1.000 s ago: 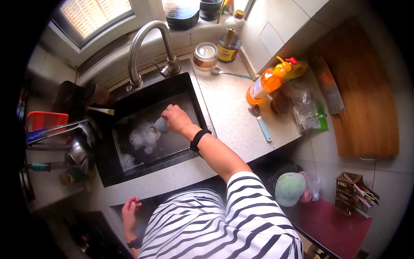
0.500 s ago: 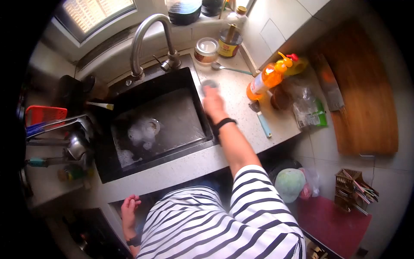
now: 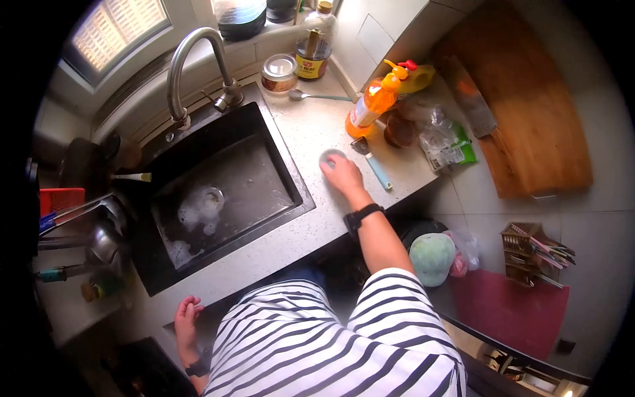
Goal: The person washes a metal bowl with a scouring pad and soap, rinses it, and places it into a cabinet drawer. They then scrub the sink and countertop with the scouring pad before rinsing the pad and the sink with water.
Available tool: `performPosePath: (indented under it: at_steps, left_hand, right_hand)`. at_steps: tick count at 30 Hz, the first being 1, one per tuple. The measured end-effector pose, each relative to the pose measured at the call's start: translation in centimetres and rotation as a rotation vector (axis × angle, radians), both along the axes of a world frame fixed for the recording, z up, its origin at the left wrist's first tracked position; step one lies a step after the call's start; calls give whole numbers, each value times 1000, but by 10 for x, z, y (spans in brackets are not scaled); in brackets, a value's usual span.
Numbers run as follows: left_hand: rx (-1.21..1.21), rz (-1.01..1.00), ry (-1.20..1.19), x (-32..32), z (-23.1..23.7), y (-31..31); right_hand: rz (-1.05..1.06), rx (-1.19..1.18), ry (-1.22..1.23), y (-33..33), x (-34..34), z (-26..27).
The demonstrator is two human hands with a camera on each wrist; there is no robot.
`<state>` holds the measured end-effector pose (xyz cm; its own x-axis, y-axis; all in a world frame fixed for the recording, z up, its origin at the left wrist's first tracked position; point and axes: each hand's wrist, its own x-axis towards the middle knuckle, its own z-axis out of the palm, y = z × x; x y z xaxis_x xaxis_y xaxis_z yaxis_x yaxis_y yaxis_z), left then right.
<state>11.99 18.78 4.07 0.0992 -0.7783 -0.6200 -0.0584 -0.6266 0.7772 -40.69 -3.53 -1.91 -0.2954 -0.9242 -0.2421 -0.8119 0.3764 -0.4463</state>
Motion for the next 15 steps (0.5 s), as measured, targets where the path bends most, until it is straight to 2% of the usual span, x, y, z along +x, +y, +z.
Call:
performPosePath:
  at_steps: [1, 5, 8, 11, 15]
  left_hand:
    - [5, -7, 2, -1, 0, -2]
    - [-6, -78, 12, -12, 3, -18]
    - [-67, -208, 2, -16, 4, -40]
    - [-126, -281, 9, -28, 22, -70]
    - [-173, -346, 110, -51, 46, -112]
  right_hand:
    - [-45, 82, 12, 17, -4, 10]
    - [-64, -151, -293, 52, -20, -7]
    - [-161, -122, -823, 56, 18, 34]
    - [-34, -18, -1148, 51, 59, 53]
    - [221, 120, -1345, 42, 130, 106]
